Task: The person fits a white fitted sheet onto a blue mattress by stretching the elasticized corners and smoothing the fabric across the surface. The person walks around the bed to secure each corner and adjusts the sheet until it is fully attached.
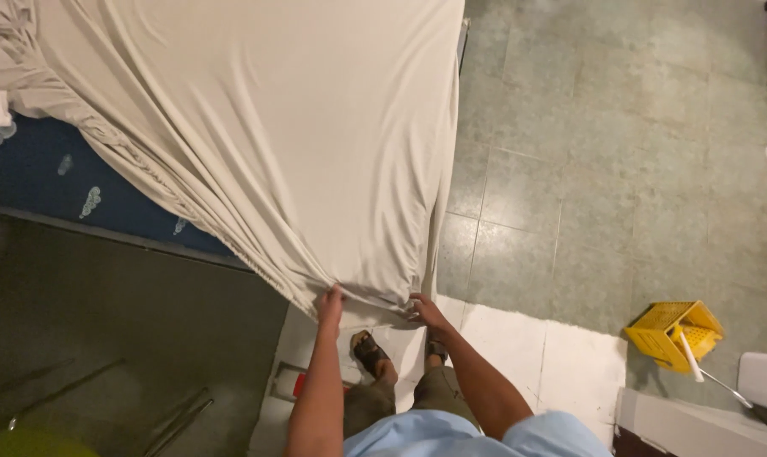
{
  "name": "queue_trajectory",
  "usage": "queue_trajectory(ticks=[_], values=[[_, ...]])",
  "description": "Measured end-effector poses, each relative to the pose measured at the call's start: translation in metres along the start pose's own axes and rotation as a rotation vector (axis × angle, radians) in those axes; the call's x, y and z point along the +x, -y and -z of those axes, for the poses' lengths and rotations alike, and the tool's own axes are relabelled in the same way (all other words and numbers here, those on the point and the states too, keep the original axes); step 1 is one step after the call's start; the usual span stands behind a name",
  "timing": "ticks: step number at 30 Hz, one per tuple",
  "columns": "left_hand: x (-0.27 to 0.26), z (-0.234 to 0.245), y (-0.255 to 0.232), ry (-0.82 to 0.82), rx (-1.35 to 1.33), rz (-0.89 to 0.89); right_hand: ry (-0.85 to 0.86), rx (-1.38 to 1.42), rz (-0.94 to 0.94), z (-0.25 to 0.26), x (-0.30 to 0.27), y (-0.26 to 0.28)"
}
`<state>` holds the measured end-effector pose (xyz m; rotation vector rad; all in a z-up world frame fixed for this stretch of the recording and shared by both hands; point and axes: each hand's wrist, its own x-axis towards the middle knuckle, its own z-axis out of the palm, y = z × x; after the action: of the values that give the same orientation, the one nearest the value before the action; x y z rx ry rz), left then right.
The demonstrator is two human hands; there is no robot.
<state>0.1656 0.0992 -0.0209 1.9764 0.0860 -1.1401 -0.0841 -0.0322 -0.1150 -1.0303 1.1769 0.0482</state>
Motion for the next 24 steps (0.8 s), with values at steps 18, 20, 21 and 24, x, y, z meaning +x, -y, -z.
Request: queue_trajectory(ticks=[18,20,21,24], values=[[0.005,-0.008,0.005,-0.107,0.486,-0.015,-0.303,-1.011,0.081,-0.060,0.005,0.033],[0.013,-0.011,-0.016,-0.092,0.467,-0.064,-0.259,-0.984,0.074,-0.058,-0.024,0.061],[0.022,-0.015,-0.029,-0.085,0.435,-0.111,-0.210,-0.967,0.077,-0.055,-0.033,0.079],[0.041,-0.017,-0.021,0.210,0.363,0.017,-0.335,-0.797,0.030,-0.059,-0.030,0.059]])
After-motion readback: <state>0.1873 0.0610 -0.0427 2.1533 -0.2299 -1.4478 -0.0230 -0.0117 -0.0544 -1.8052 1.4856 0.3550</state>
